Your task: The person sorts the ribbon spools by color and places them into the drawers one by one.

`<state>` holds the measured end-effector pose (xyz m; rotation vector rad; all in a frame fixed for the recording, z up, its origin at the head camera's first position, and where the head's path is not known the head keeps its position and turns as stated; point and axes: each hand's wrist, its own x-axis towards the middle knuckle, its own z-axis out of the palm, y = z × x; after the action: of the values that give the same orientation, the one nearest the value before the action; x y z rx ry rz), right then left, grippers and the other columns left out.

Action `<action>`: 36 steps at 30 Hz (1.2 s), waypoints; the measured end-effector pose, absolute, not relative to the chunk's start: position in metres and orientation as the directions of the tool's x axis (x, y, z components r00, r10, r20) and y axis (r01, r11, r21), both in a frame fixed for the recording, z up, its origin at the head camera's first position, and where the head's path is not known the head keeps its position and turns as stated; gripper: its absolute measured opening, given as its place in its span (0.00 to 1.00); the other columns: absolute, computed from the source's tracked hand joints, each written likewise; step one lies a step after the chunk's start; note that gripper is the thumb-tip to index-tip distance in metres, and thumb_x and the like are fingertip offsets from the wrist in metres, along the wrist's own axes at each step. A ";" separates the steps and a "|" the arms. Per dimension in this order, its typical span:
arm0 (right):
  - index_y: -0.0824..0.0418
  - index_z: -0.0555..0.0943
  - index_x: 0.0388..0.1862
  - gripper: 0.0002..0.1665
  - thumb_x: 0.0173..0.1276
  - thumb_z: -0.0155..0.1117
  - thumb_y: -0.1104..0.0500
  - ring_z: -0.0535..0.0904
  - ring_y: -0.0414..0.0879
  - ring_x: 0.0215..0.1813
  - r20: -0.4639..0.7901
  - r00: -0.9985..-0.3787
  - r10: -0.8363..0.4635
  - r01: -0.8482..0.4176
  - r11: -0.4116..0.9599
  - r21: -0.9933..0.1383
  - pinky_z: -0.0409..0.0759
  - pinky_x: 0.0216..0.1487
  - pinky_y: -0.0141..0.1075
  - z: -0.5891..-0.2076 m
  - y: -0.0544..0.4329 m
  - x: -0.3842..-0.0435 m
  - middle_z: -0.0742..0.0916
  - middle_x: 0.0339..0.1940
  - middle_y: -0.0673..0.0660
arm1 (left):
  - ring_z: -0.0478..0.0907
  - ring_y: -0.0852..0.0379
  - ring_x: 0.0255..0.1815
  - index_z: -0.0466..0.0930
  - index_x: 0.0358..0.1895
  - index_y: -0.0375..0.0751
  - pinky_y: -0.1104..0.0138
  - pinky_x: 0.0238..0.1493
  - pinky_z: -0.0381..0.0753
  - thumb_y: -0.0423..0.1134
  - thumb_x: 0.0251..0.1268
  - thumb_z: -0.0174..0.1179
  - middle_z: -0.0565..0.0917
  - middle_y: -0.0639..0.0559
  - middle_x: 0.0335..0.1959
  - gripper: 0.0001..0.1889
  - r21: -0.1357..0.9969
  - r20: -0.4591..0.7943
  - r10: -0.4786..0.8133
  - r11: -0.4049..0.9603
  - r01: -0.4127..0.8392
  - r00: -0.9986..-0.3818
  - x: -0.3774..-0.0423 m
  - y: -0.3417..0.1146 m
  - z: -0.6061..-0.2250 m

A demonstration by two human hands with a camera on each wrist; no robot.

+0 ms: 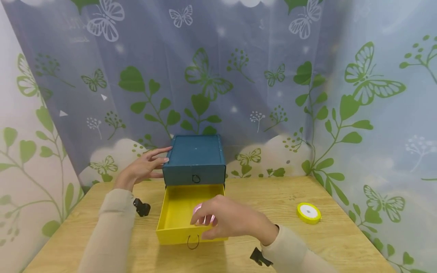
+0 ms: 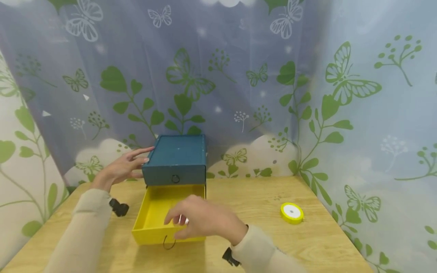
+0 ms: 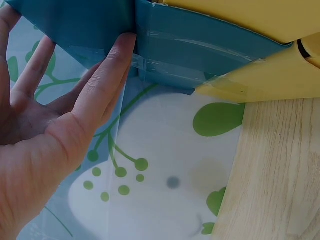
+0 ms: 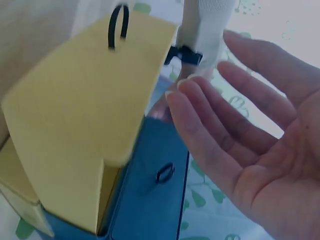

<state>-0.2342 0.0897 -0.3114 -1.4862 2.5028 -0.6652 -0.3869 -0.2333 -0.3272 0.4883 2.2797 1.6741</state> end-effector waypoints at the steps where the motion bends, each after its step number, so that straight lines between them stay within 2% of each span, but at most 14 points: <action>1: 0.59 0.87 0.52 0.17 0.64 0.77 0.64 0.87 0.37 0.43 0.093 -0.497 -0.863 -0.797 0.412 -0.441 0.82 0.42 0.17 -0.313 0.089 -0.231 0.91 0.46 0.54 | 0.44 0.27 0.84 0.50 0.85 0.56 0.36 0.76 0.66 0.51 0.79 0.57 0.42 0.34 0.86 0.38 0.955 -0.019 0.421 0.276 0.108 -0.907 -0.387 -0.233 -0.327; 5: 0.60 0.88 0.51 0.17 0.62 0.79 0.62 0.85 0.33 0.39 0.105 -0.514 -0.851 -0.791 0.423 -0.442 0.82 0.40 0.16 -0.323 0.085 -0.223 0.92 0.44 0.54 | 0.43 0.27 0.84 0.50 0.85 0.56 0.36 0.76 0.66 0.51 0.79 0.57 0.42 0.34 0.86 0.38 0.954 -0.020 0.419 0.279 0.107 -0.908 -0.387 -0.234 -0.328; 15: 0.55 0.90 0.50 0.17 0.61 0.80 0.61 0.82 0.26 0.33 0.064 -0.627 -0.776 -0.676 0.502 -0.539 0.81 0.38 0.17 -0.345 0.080 -0.216 0.93 0.42 0.50 | 0.43 0.27 0.84 0.50 0.85 0.56 0.37 0.76 0.67 0.51 0.79 0.57 0.41 0.35 0.86 0.38 0.955 -0.024 0.419 0.278 0.103 -0.908 -0.387 -0.234 -0.329; 21: 0.54 0.91 0.49 0.18 0.58 0.82 0.59 0.83 0.28 0.34 0.073 -0.681 -0.729 -0.680 0.592 -0.433 0.78 0.38 0.15 -0.359 0.073 -0.216 0.93 0.39 0.47 | 0.42 0.27 0.84 0.50 0.85 0.55 0.35 0.77 0.64 0.50 0.79 0.57 0.41 0.35 0.86 0.38 0.960 -0.015 0.427 0.259 0.107 -0.904 -0.387 -0.234 -0.328; 23: 0.55 0.92 0.47 0.17 0.58 0.83 0.59 0.83 0.29 0.35 0.102 -0.681 -0.725 -0.694 0.595 -0.404 0.78 0.37 0.15 -0.364 0.071 -0.216 0.93 0.38 0.48 | 0.43 0.27 0.84 0.50 0.85 0.55 0.35 0.77 0.64 0.50 0.79 0.57 0.41 0.35 0.86 0.38 0.961 -0.016 0.428 0.257 0.105 -0.904 -0.387 -0.234 -0.328; 26: 0.56 0.92 0.44 0.16 0.56 0.83 0.60 0.79 0.29 0.32 0.164 -0.672 -0.722 -0.724 0.595 -0.349 0.75 0.35 0.14 -0.372 0.068 -0.215 0.92 0.33 0.47 | 0.43 0.27 0.84 0.50 0.85 0.56 0.35 0.77 0.64 0.50 0.79 0.57 0.42 0.35 0.86 0.38 0.961 -0.018 0.426 0.256 0.102 -0.905 -0.387 -0.234 -0.328; 30: 0.55 0.92 0.39 0.12 0.55 0.83 0.62 0.68 0.28 0.25 0.236 -0.661 -0.712 -0.749 0.612 -0.253 0.68 0.28 0.15 -0.379 0.065 -0.214 0.85 0.23 0.44 | 0.44 0.27 0.84 0.50 0.85 0.55 0.35 0.77 0.64 0.50 0.79 0.57 0.41 0.35 0.86 0.38 0.961 -0.017 0.423 0.257 0.102 -0.906 -0.386 -0.233 -0.327; 33: 0.54 0.89 0.31 0.08 0.55 0.82 0.62 0.63 0.29 0.23 0.263 -0.660 -0.704 -0.751 0.622 -0.221 0.62 0.25 0.17 -0.383 0.064 -0.213 0.77 0.18 0.42 | 0.44 0.27 0.84 0.50 0.85 0.55 0.36 0.76 0.65 0.50 0.79 0.57 0.40 0.35 0.86 0.38 0.960 -0.016 0.423 0.261 0.104 -0.906 -0.386 -0.233 -0.327; 36: 0.55 0.83 0.22 0.12 0.56 0.81 0.63 0.59 0.30 0.22 0.287 -0.658 -0.697 -0.753 0.625 -0.209 0.57 0.23 0.17 -0.386 0.065 -0.212 0.70 0.16 0.41 | 0.44 0.27 0.84 0.50 0.85 0.55 0.36 0.76 0.66 0.50 0.79 0.57 0.41 0.35 0.86 0.38 0.960 -0.018 0.423 0.260 0.102 -0.906 -0.387 -0.233 -0.327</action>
<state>-0.2123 0.0649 -0.3856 -1.3468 2.9899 -0.5219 -0.3866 -0.2332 -0.3271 0.4855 2.2623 1.6922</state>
